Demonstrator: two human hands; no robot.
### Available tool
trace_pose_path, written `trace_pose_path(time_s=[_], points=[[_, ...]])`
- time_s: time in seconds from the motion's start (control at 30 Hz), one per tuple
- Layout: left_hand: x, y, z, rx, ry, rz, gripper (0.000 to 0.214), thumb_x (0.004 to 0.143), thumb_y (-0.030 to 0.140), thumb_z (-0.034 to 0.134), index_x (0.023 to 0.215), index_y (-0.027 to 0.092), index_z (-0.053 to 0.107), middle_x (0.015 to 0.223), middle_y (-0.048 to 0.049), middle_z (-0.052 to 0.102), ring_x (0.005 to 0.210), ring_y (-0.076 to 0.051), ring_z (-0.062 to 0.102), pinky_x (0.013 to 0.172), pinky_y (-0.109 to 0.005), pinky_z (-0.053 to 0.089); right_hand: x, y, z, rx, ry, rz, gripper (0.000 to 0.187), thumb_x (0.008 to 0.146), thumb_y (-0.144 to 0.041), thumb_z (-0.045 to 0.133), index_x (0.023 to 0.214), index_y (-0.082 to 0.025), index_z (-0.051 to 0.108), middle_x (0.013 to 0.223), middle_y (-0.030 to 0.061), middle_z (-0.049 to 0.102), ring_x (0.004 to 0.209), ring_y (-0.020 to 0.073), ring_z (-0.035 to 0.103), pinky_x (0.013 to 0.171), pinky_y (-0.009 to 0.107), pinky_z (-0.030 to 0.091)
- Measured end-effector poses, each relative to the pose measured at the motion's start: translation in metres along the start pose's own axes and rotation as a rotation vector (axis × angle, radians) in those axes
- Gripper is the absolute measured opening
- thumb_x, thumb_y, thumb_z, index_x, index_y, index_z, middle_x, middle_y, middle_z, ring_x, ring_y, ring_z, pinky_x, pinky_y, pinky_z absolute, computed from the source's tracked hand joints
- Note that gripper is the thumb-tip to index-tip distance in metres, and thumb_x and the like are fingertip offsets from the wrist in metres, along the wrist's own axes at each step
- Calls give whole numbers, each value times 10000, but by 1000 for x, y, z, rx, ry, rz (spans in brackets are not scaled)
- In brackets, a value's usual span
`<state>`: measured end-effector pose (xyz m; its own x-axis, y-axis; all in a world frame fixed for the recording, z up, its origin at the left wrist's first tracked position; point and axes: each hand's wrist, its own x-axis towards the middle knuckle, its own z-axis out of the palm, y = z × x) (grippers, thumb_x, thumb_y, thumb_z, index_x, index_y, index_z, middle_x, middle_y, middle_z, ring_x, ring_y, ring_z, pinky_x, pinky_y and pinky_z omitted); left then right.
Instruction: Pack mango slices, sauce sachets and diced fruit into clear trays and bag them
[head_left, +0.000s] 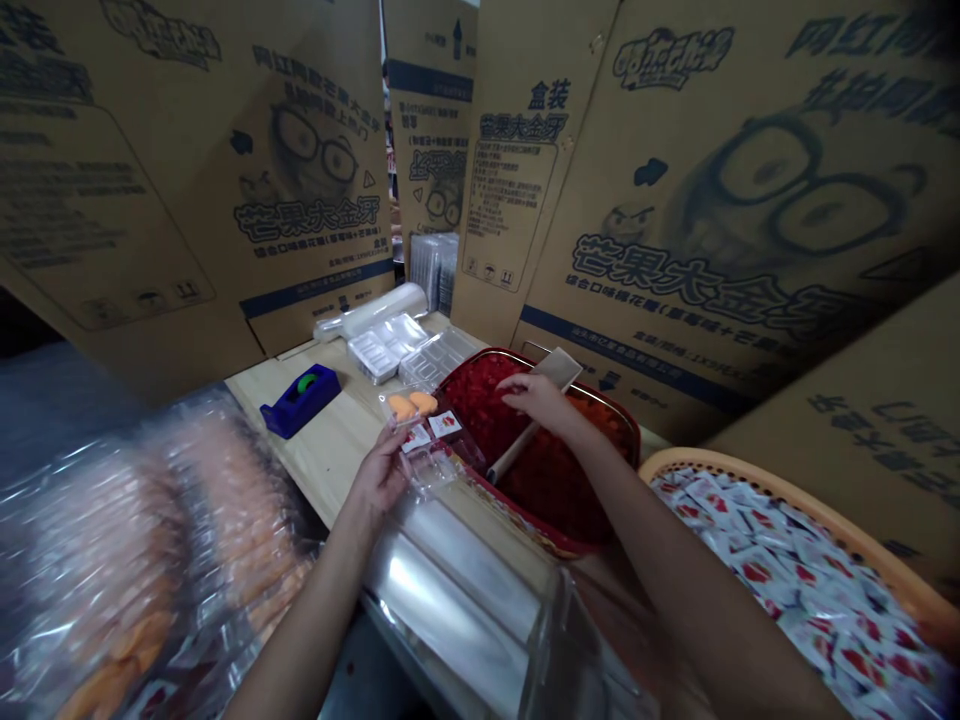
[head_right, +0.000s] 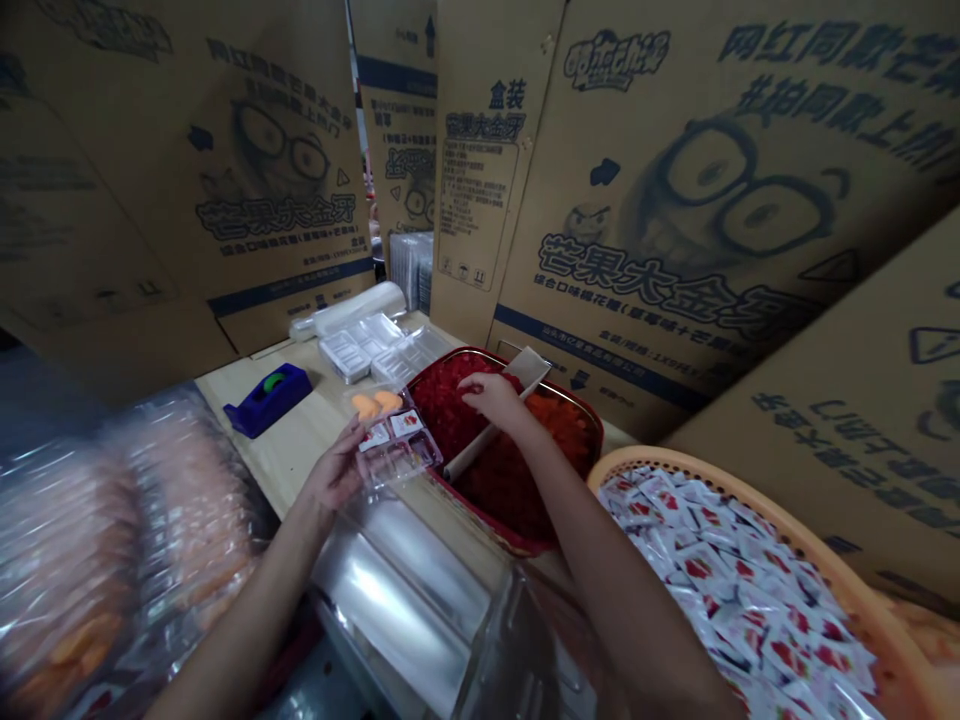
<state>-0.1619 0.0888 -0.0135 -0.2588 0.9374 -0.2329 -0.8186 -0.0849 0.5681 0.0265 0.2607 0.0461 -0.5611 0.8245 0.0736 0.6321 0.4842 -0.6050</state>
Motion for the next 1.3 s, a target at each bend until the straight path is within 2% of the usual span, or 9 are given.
trace_pose_path(time_s=[0.13,0.23,0.47,0.6,0.73,0.83,0.93,1.1,1.3], points=[[3,0,-2,-1,-2,0,366,800,120,538,1153,214,521,984,-66,674,859,-209,655,848,-483,494,-29,-24,4,272,-256,-167,212,691,-184,543,858,-166,673,710,-17,632,625,110,538,590,216,439],[4,0,-3,-11,16,-13,397,800,116,536,1178,229,499,996,-62,670,861,-210,655,848,-485,491,-40,-36,10,205,-345,-251,204,663,-136,569,814,-181,699,730,-12,628,677,118,542,638,216,422],[3,0,0,13,20,-16,378,806,121,522,1171,218,505,992,-68,668,836,-209,656,847,-493,486,-39,-39,18,19,-330,-279,311,654,-41,570,875,-209,711,784,2,612,714,125,556,676,213,417],[3,0,-1,21,-2,-18,310,797,124,532,1098,198,542,981,-66,668,815,-213,657,834,-499,492,-38,-36,15,41,-319,-302,292,675,-40,557,885,-185,699,796,11,608,768,134,561,718,228,421],[4,0,-3,11,-16,-19,270,788,133,551,1048,200,563,957,-55,668,842,-226,651,828,-497,497,-39,-46,18,153,-313,-296,257,697,-60,547,882,-178,681,807,4,599,728,117,551,677,219,427],[4,0,-4,19,-28,-26,245,787,141,557,1024,198,573,939,-50,666,811,-214,655,792,-463,522,-41,-62,28,195,-329,-364,227,698,-57,553,850,-167,682,798,6,589,713,111,544,666,210,422],[5,0,-4,36,-13,-26,221,786,130,551,997,190,579,899,-41,667,699,-182,656,667,-389,560,-44,-79,41,176,-353,-489,223,699,-30,549,800,-171,690,794,6,598,761,116,545,710,208,406],[5,-1,-3,13,19,5,198,796,100,516,967,175,582,852,-31,665,654,-146,643,574,-281,548,-44,-85,57,130,-447,-630,261,700,8,528,787,-173,693,773,4,605,784,117,532,738,208,377],[7,-2,-3,-19,30,14,211,788,92,521,969,184,579,843,-20,668,679,-136,643,644,-287,546,-43,-85,58,86,-481,-589,282,688,22,509,837,-152,673,687,-16,566,645,91,487,612,181,346]])
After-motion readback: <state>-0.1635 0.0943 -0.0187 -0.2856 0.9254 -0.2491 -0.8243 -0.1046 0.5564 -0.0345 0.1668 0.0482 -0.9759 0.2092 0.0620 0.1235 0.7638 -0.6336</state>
